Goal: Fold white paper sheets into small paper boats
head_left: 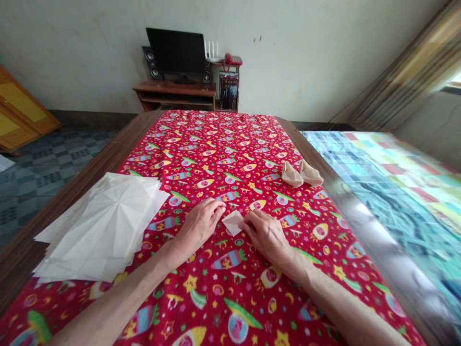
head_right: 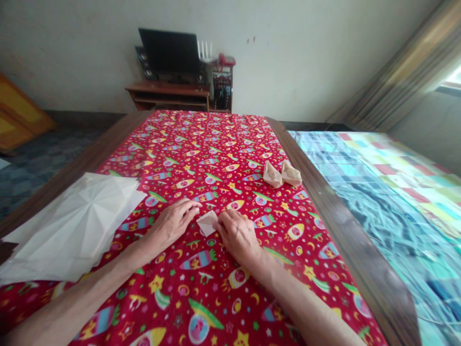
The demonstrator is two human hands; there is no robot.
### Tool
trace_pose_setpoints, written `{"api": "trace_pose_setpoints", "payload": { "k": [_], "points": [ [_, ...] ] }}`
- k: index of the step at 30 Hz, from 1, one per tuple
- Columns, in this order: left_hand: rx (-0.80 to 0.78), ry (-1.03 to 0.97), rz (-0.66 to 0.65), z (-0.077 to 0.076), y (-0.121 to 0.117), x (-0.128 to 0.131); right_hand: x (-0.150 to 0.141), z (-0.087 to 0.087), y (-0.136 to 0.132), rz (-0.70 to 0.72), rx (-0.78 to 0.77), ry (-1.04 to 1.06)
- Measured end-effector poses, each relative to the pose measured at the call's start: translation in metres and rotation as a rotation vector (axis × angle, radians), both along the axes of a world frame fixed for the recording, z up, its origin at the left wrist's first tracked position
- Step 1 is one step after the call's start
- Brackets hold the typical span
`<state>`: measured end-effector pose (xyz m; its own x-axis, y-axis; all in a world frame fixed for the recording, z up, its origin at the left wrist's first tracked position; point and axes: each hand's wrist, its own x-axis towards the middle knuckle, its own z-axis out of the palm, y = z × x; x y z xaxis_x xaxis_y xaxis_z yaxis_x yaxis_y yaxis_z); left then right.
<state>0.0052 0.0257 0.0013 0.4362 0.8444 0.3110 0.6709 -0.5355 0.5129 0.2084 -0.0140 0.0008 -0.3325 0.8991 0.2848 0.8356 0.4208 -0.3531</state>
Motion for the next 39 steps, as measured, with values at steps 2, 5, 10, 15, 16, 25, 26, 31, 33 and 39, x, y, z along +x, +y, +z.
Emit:
{"api": "trace_pose_setpoints", "payload": {
  "k": [2,5,10,15,16,25,26,31,33,39],
  "points": [
    [-0.006,0.020,-0.019,0.003,0.005,0.003,0.001,-0.004,-0.001,0.017,0.015,0.010],
    [-0.062,0.063,-0.034,0.006,0.010,0.011,0.005,-0.005,-0.001,0.070,0.023,0.054],
    [-0.162,-0.043,-0.032,0.007,0.013,0.018,0.005,0.004,0.003,0.056,-0.055,0.292],
    [-0.214,-0.221,-0.113,0.008,0.009,0.017,-0.002,0.004,0.009,-0.025,-0.169,0.494],
    [-0.220,-0.240,-0.118,0.010,0.008,0.018,-0.003,0.003,0.010,-0.038,-0.208,0.542],
    [-0.270,-0.392,-0.038,0.030,0.002,0.018,-0.003,0.006,0.012,-0.095,-0.297,0.896],
    [-0.270,-0.404,-0.032,0.030,0.002,0.017,-0.003,0.007,0.012,-0.094,-0.293,0.932],
    [-0.299,-0.536,0.075,0.029,0.004,0.012,0.004,0.011,0.014,-0.195,-0.253,0.984],
    [-0.309,-0.584,0.116,0.029,0.004,0.011,0.007,0.011,0.015,-0.206,-0.234,0.936],
    [-0.325,-0.681,0.206,0.025,0.005,0.009,0.011,0.007,0.016,-0.179,-0.199,0.864]
  ]
}}
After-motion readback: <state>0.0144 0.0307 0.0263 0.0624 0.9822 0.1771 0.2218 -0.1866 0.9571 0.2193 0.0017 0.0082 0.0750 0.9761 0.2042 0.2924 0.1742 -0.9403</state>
